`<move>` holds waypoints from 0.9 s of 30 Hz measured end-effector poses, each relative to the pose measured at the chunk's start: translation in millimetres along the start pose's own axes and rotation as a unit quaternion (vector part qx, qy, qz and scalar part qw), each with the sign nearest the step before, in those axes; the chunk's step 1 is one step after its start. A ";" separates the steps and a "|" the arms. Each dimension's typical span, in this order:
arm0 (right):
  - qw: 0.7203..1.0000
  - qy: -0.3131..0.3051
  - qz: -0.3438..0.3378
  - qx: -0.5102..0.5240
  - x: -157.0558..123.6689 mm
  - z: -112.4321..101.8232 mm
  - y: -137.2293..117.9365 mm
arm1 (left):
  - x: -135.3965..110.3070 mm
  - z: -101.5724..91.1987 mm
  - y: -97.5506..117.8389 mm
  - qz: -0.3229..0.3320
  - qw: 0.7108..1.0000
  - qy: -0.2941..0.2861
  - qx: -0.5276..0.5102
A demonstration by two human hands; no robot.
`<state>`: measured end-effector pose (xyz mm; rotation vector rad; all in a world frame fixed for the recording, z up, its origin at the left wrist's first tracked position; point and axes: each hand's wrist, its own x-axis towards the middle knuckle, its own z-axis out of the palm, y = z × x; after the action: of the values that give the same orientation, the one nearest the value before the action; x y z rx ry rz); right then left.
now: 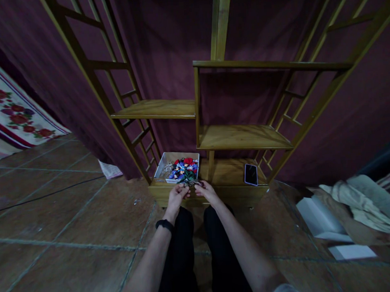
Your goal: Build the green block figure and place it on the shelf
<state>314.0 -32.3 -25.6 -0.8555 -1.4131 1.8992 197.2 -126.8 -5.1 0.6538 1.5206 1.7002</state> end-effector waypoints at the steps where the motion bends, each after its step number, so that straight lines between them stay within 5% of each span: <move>1: 1.000 0.003 0.003 -0.001 0.0 0.0 -0.3 | 0.1 0.2 -0.2 0.001 1.000 -0.003 -0.001; 14: 0.999 0.031 0.042 -0.004 0.3 0.7 -3.4 | -1.9 4.4 0.4 0.010 1.000 -0.009 -0.005; 27: 0.994 -0.016 0.070 0.087 2.6 -8.3 -0.4 | -2.7 1.8 4.0 0.026 0.999 -0.035 0.005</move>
<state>319.0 -25.4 -27.4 -0.8610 -1.2121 2.1154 199.5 -127.9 -0.5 0.7569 1.4758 1.6904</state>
